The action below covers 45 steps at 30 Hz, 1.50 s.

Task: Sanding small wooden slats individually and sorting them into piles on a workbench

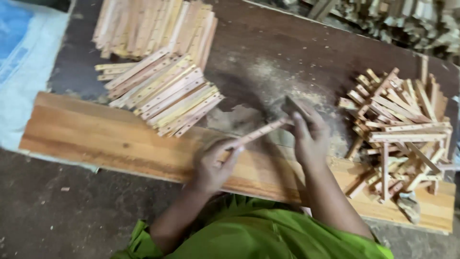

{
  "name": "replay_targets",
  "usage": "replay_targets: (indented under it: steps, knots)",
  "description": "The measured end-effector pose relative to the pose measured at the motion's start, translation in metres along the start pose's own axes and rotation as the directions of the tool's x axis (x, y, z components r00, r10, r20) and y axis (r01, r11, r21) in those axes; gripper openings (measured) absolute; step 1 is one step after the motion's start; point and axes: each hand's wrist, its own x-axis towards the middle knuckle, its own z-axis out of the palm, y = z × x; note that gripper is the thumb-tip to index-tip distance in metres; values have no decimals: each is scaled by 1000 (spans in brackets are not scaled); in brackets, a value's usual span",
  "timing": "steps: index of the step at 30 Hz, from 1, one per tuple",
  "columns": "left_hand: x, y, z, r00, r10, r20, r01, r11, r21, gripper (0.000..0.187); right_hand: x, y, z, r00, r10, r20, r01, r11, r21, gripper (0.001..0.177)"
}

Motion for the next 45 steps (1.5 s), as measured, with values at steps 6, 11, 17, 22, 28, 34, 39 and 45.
replay_targets:
  steps: [6,11,17,22,28,34,39,45]
  knots:
    - [27,-26,-100,969,203,-140,-129,902,413,19,40,30,128,828,-420,372,519,824,-226,27]
    - [32,-60,-122,936,315,-159,-143,751,645,9,41,59,186,758,-501,419,645,675,-358,34]
    - [28,-71,-117,929,275,-248,-64,778,625,20,39,48,175,771,-515,376,631,698,-338,30]
    - [23,-63,-84,921,298,-250,-90,789,608,20,18,21,77,856,-478,196,513,743,-430,33]
    - [34,-64,75,949,313,21,-309,919,245,29,-22,64,-60,845,-498,-196,359,799,-483,21]
    - [57,-106,292,908,244,341,-258,966,-4,54,-29,76,-89,833,-412,-368,323,904,-281,21]
    - [76,-114,340,900,125,417,-167,984,66,44,-30,82,-116,877,-333,-347,188,902,-389,19]
    - [65,-93,270,901,58,431,-58,998,-15,21,-28,61,-111,888,-305,-345,162,908,-387,16]
